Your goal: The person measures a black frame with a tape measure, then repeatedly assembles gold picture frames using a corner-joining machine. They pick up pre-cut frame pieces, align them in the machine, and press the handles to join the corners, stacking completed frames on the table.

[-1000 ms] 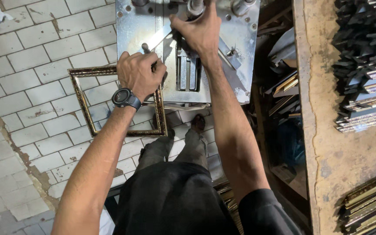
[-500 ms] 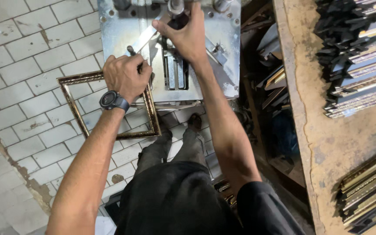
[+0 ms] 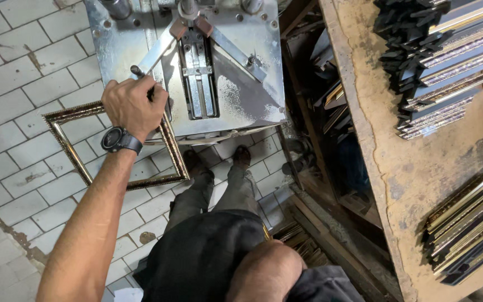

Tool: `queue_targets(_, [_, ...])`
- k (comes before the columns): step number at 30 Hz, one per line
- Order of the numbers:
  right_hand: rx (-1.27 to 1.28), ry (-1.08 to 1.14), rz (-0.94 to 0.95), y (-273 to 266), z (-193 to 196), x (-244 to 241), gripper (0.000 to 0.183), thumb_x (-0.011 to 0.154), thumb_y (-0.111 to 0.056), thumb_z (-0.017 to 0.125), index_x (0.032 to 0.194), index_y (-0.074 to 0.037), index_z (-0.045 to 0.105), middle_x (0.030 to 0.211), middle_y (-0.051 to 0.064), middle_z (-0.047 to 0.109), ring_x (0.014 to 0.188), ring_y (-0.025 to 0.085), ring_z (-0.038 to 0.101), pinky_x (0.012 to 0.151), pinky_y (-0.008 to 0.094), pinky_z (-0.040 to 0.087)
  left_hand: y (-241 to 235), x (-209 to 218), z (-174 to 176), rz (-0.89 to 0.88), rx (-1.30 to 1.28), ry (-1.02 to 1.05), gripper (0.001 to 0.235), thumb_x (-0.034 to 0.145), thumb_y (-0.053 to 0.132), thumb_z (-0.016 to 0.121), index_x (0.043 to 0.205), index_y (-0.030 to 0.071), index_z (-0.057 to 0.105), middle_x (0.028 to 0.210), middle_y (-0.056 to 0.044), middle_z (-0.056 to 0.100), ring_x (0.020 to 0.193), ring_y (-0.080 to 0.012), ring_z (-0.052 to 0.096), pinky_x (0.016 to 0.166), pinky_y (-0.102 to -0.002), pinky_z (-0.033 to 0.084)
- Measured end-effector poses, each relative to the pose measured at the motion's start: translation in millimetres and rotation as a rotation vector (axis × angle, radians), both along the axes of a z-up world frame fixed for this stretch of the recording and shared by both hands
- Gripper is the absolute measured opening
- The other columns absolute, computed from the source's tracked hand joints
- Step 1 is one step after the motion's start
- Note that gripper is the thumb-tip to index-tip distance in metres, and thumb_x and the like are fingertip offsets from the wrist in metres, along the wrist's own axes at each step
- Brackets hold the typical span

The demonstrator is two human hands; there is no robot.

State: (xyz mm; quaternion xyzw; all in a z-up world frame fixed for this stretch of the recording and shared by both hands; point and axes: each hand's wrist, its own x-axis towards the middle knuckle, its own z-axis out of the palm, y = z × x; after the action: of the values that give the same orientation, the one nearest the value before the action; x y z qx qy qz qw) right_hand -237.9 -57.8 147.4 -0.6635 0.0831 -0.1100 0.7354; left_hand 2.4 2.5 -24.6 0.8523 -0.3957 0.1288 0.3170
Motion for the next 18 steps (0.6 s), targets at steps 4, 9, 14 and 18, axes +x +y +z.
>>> queue_targets(4, [0.019, 0.026, 0.062, 26, 5, -17, 0.035, 0.100, -0.018, 0.067, 0.129, 0.000, 0.058, 0.108, 0.011, 0.056, 0.089, 0.017, 0.049, 0.074, 0.029, 0.042, 8, -10, -6, 0.009, 0.011, 0.014, 0.016, 0.090, 0.018, 0.072, 0.076, 0.012, 0.067, 0.059, -0.005, 0.056, 0.053, -0.0255, 0.051, 0.061, -0.040, 0.033])
queue_targets(9, [0.017, 0.029, 0.108, 46, 8, -32, 0.037, 0.100, -0.020, 0.068, 0.130, 0.000, 0.058, 0.111, 0.012, 0.057, 0.093, 0.019, 0.051, 0.079, 0.032, 0.043, 4, -2, -4, 0.008, 0.031, 0.027, 0.018, 0.090, 0.019, 0.072, 0.074, 0.011, 0.067, 0.056, -0.005, 0.054, 0.050, -0.0251, 0.047, 0.061, -0.040, 0.032])
queue_targets(14, [-0.012, 0.030, 0.150, 42, 12, -29, 0.040, 0.099, -0.022, 0.069, 0.130, 0.000, 0.059, 0.114, 0.013, 0.058, 0.098, 0.022, 0.052, 0.083, 0.034, 0.044, 4, -1, -9, 0.013, 0.086, 0.067, 0.021, 0.090, 0.020, 0.071, 0.070, 0.013, 0.067, 0.049, -0.002, 0.050, 0.044, -0.0214, 0.041, 0.060, -0.039, 0.031])
queue_targets(18, [-0.066, 0.024, 0.181, 31, 7, -23, 0.042, 0.099, -0.024, 0.069, 0.131, 0.000, 0.059, 0.116, 0.014, 0.059, 0.101, 0.024, 0.054, 0.086, 0.037, 0.045, 6, 2, -17, -0.001, 0.033, 0.028, 0.018, 0.091, 0.021, 0.071, 0.075, 0.013, 0.068, 0.053, -0.001, 0.052, 0.047, -0.0192, 0.043, 0.061, -0.038, 0.031])
